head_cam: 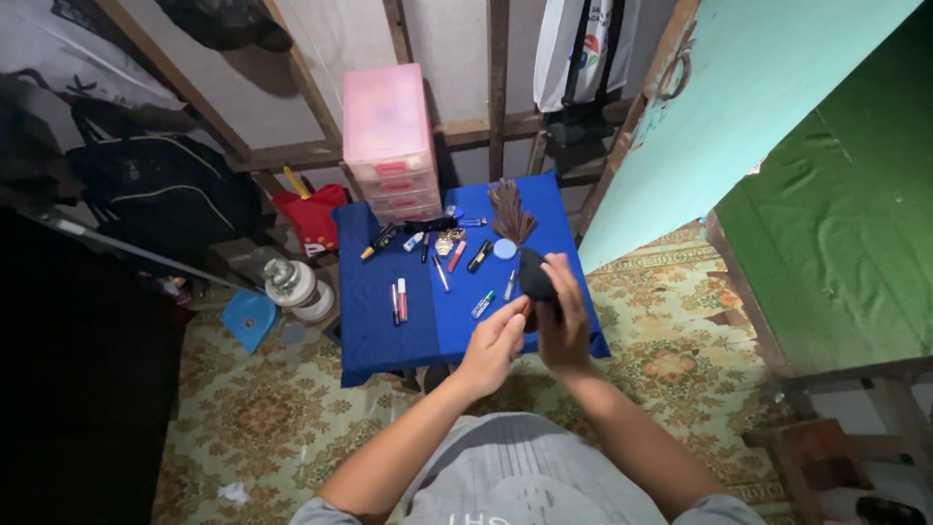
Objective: The person cleans various cosmetic items, including lipsticks, a small bottle, and a compact, using a black cloth. They pick up each item from a blue table, wipe it thoroughly, and place it into a pink plastic drawer unit. The person repeats this process for multiple items throughout the video.
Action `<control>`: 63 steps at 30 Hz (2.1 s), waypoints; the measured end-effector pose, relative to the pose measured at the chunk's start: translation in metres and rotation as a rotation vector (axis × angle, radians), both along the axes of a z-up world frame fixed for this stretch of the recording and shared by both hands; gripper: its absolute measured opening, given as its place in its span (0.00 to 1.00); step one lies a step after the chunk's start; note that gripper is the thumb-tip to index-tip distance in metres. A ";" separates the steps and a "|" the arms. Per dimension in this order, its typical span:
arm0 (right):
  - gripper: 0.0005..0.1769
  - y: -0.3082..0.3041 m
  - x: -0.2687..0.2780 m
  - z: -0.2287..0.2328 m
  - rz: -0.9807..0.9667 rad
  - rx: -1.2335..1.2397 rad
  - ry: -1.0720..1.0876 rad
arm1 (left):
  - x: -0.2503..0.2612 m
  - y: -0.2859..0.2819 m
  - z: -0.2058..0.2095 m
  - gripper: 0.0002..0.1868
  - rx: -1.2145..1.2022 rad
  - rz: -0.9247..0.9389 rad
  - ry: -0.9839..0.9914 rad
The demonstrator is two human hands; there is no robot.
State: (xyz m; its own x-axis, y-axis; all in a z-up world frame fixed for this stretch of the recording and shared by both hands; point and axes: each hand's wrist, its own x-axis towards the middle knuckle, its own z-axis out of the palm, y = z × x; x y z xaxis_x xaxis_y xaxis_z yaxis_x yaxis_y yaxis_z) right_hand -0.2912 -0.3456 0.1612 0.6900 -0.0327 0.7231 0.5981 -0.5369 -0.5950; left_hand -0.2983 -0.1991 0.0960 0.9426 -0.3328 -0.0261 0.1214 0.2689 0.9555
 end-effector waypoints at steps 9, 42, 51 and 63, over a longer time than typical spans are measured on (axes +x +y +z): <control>0.24 0.001 0.016 -0.018 -0.023 0.481 0.279 | -0.013 0.008 0.053 0.27 0.522 0.119 -0.458; 0.24 0.015 0.005 -0.006 0.228 -0.059 0.071 | 0.025 0.016 0.002 0.14 0.024 0.130 -0.038; 0.23 0.020 0.018 0.002 0.102 -0.098 0.072 | 0.028 0.020 -0.004 0.17 -0.086 0.111 0.099; 0.22 0.013 0.028 -0.028 0.096 0.343 0.253 | 0.021 0.025 0.029 0.20 0.179 0.122 -0.235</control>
